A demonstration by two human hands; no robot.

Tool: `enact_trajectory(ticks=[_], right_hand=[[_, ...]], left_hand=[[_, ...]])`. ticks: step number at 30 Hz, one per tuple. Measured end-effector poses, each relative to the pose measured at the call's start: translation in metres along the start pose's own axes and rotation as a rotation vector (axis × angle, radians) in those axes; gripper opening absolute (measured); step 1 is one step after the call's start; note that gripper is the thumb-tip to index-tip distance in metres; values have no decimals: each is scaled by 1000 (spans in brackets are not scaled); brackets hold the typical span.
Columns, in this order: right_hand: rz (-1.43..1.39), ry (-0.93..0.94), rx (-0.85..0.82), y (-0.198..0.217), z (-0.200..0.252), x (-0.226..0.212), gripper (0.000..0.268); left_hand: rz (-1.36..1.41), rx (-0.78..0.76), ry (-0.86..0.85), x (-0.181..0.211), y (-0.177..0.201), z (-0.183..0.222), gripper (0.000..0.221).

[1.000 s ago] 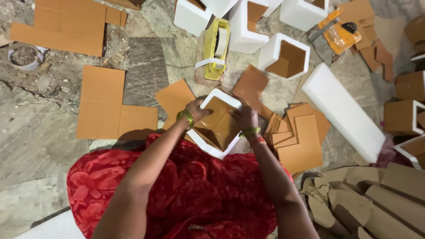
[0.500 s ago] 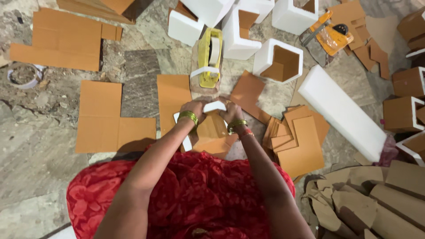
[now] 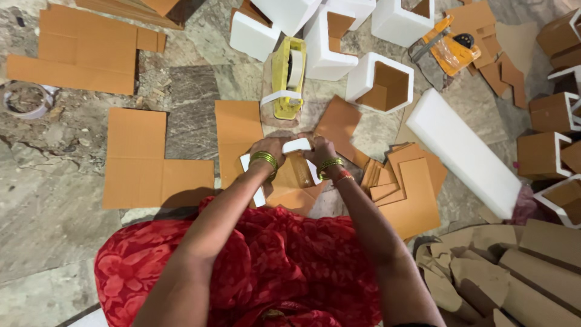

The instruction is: The person assembles cardboard packaging by hand, folding cardboard pieces and fitting them around white foam inserts.

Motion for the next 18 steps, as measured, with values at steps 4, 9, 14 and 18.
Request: enact_trajectory(ticks=[4,9,14,18], right_hand=[[-840,-137,-84,-16,-54,35,55],[-313,-422,148,16,-93,39,34],[237,-279,-189,-21,-154,58,24],[806,291,71,-22,-159,11,10]], left_hand=[[-40,7,26,-7,-9,-9,39],[-69,28,-23,-9,-18,-14,43],[-48,4,-3,-13,-21,-21,47],[-53,33,-27,-12,-20,-22,43]])
Point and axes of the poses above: each hand's wrist, its own z-axis away from the middle knuckle, its own y-axis out of the back of the hand, x = y × z, the point moved 9 cm from there along -z, towards the middle knuckle, and after that the axes turned 4 degrees about -x, right-handed, at the moved point
